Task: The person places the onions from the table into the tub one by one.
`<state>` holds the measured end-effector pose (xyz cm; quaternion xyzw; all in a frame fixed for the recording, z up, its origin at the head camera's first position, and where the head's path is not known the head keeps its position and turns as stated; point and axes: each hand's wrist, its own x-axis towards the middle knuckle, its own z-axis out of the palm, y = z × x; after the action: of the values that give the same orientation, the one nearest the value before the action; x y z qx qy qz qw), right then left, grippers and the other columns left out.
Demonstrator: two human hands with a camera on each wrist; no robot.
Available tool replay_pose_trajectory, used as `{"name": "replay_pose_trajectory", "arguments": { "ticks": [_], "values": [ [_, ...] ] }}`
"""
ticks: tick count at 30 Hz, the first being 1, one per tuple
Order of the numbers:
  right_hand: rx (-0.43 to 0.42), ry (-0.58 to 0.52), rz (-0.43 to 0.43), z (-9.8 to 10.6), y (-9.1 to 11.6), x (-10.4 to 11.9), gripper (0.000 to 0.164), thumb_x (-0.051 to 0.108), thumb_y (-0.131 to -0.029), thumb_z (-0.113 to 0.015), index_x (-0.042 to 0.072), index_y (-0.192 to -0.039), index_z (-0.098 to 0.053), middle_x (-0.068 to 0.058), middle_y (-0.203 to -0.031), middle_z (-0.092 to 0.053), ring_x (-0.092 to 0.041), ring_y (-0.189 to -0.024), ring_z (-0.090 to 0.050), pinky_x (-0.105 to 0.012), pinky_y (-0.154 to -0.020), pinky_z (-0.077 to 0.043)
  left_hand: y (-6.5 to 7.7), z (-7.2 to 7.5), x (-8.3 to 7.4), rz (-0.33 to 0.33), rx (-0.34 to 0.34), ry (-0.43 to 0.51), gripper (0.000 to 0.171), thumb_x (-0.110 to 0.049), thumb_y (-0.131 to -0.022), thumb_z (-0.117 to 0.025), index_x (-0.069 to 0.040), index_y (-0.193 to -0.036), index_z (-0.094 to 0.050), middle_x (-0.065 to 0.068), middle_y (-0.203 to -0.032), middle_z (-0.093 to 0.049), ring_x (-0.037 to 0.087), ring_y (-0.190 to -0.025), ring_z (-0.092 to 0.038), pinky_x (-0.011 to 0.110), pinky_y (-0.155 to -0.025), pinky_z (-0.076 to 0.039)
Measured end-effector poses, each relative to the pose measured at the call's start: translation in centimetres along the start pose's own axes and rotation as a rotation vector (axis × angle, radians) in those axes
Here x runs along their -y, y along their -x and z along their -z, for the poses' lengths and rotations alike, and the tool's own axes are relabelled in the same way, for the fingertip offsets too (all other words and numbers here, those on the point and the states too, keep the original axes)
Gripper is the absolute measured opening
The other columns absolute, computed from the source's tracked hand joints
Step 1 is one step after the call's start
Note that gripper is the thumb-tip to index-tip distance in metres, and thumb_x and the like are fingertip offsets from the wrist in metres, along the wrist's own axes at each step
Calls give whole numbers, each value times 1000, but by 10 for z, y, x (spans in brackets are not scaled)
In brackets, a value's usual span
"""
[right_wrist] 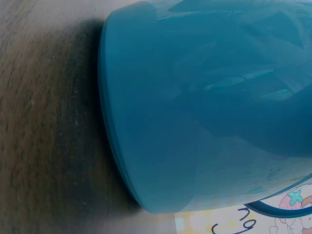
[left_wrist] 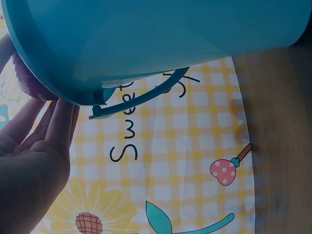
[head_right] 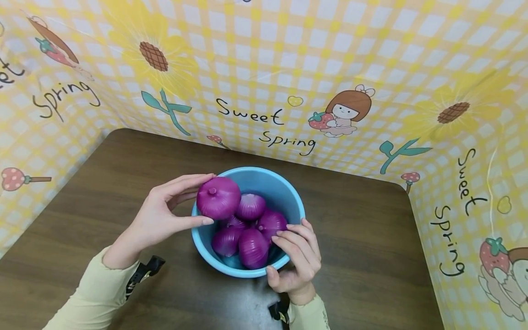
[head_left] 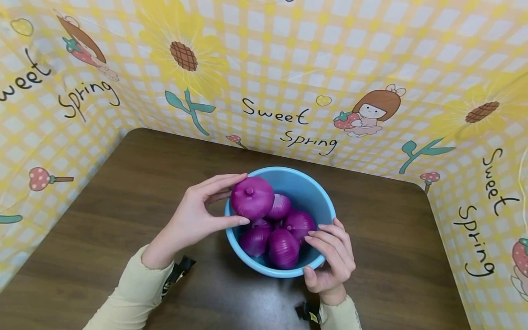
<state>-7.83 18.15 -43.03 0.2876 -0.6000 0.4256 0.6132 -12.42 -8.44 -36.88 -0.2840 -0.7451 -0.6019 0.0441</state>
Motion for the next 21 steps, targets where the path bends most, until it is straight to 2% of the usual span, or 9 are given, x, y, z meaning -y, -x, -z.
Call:
{"name": "replay_pose_trajectory", "arguments": {
  "ticks": [10,21],
  "values": [
    [4,0,6,0,-1,0,53,42,-90,-66,-6,-70,-72,-19,-69,-69,-39,-71,-61,-52,-96,-50,1,-2,-1,-30,4,-38,78,-8,-68,-97,-15,-139,-65,-2,-137,-61,19,-123,-60,34,-98,-51],
    [1,-8,14,-1,-2,-1,52,42,-90,-66,-6,-69,-72,-19,-69,-68,-39,-70,-60,-52,-96,-50,1,-1,-1,-19,22,-64,78,-12,-69,-97,-14,-140,-64,-1,-139,-61,18,-126,-58,33,-100,-50]
  ]
}}
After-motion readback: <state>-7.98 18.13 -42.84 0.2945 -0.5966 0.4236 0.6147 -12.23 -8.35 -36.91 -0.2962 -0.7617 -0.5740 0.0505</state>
